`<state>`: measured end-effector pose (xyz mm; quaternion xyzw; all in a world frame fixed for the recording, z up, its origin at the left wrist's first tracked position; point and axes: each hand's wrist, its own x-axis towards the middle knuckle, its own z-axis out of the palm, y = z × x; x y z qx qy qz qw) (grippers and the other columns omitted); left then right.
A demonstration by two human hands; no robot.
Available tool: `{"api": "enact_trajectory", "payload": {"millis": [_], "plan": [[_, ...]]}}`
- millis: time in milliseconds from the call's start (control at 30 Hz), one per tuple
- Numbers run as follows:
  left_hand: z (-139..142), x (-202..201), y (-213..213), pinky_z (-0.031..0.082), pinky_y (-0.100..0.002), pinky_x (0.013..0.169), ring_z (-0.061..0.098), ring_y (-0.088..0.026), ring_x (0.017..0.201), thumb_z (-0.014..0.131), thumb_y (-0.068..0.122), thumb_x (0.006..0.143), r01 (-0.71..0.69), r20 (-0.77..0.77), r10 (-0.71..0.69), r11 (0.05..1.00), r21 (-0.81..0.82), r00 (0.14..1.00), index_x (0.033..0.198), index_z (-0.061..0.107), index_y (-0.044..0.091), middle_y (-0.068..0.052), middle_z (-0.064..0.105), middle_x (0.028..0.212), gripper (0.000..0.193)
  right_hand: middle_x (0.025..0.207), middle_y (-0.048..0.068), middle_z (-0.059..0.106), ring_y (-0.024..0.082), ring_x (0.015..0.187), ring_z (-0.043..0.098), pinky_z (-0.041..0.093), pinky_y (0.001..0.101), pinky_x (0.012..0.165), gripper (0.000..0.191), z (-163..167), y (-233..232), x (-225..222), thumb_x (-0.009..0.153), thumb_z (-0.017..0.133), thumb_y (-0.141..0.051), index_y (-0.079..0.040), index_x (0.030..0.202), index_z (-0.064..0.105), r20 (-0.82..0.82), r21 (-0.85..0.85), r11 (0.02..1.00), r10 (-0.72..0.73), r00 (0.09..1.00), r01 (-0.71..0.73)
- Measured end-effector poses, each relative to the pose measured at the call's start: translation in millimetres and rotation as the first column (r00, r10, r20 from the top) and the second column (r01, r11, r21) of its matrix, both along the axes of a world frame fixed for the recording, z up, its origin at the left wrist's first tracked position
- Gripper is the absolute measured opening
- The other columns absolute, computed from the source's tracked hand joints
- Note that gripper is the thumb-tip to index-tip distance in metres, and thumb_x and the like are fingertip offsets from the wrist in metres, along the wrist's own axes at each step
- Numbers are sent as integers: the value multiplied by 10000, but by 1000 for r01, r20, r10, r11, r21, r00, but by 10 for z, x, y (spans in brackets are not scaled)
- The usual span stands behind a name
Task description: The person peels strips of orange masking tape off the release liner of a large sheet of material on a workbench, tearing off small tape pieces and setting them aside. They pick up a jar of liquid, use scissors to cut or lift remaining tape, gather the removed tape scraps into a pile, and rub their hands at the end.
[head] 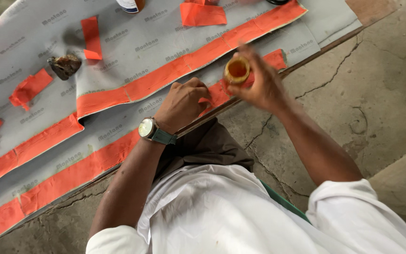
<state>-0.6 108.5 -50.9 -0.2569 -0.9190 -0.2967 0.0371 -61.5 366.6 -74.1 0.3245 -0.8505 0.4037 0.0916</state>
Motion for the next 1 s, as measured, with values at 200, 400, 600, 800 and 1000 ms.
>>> {"api": "enact_trajectory", "payload": {"millis": [200, 400, 600, 800, 1000], "plan": [[-36, 24, 17, 475, -424, 888, 680, -266, 969, 688, 125, 916, -33, 27, 34, 999, -35, 999, 934, 750, 126, -53, 723, 1080, 65, 1538, 187, 550, 296, 1359, 648, 566, 418, 1093, 1027, 17, 136, 185, 917, 899, -193, -177, 1666, 197, -53, -25, 1000, 15, 998, -16], [-2, 79, 35, 429, -437, 909, 659, -277, 983, 744, 198, 862, -17, 13, 17, 999, -28, 1000, 959, 742, 102, -99, 682, 1120, 136, 1381, 124, 672, 260, 1240, 712, 610, 417, 1057, 1019, 1, 124, 253, 893, 913, -277, -169, 1646, 235, 31, -5, 1000, -9, 999, 9], [10, 83, 42, 423, -424, 905, 653, -264, 1003, 759, 220, 861, -12, 22, 13, 999, -44, 1000, 979, 746, 130, -86, 676, 1122, 149, 1403, 151, 660, 305, 1233, 707, 585, 409, 1062, 1018, 9, -7, 107, 868, 941, -293, -163, 1621, 269, -67, 18, 1000, -6, 998, 8], [-38, 78, 23, 414, -420, 896, 643, -272, 964, 758, 228, 873, -24, 10, 25, 998, -61, 1000, 1030, 728, 116, -83, 672, 1118, 195, 1396, 168, 650, 344, 1268, 669, 562, 430, 1081, 1098, 14, -170, -132, 806, 960, -299, -146, 1624, 242, -134, 70, 997, 46, 990, -37], [-83, 84, 23, 410, -407, 888, 650, -248, 960, 711, 158, 891, -26, -29, 24, 997, -76, 999, 986, 733, 142, -60, 680, 1092, 98, 1409, 134, 643, 293, 1319, 661, 556, 423, 1132, 1091, 20, -131, -120, 818, 965, -299, -164, 1644, 265, -16, 47, 998, 46, 999, -45]]}}
